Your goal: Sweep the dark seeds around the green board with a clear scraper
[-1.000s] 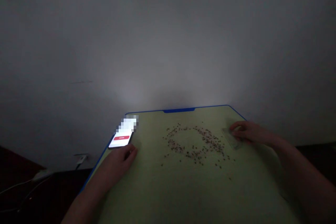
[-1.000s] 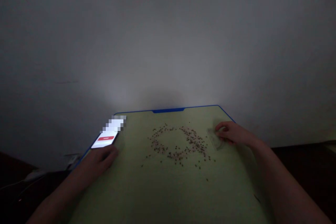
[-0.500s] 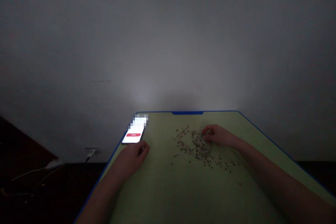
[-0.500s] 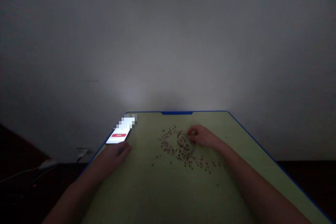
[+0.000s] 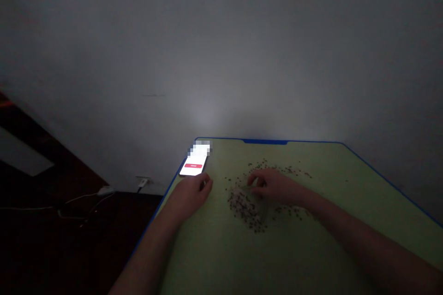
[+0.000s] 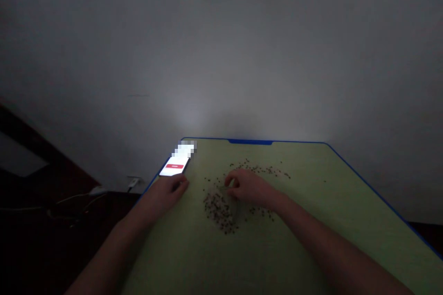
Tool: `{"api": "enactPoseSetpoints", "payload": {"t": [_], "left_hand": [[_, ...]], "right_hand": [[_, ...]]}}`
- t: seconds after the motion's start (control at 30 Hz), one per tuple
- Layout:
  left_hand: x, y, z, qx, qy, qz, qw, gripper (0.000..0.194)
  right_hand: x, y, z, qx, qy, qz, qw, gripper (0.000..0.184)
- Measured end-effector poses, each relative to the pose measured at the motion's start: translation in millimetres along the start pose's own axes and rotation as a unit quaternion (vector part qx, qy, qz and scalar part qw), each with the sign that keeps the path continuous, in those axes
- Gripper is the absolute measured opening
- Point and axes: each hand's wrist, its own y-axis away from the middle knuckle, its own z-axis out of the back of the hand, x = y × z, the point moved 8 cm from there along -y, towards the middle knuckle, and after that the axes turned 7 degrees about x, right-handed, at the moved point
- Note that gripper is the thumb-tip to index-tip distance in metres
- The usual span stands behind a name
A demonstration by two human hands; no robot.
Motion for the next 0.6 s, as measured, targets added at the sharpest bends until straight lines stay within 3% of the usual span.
{"api": "enactPoseSetpoints", "payload": {"t": [0.2, 0.3, 0.5, 0.6], "left_hand": [[-3, 4, 8.1, -0.018, 0.012, 0.010, 1.000, 0.031], [0, 4, 12.6, -0.038, 0.021, 0.016, 0.999, 0.033], [2, 3, 11.8, -0.046, 0.025, 0.003, 0.999, 0.037], [4, 3, 11.1, -0.047, 0.028, 0.008, 0.998, 0.036]], "right_hand": [[-31, 21, 31, -0.019, 0.027, -0.044, 0.998, 0.020], [-28, 26, 40, -0.033, 0.012, -0.034, 0.999, 0.021], [25, 8, 6, -0.042, -0.005, 0.024, 0.999, 0.019], [33, -6, -9, -0.029, -0.002, 0.033, 0.999, 0.018]]}}
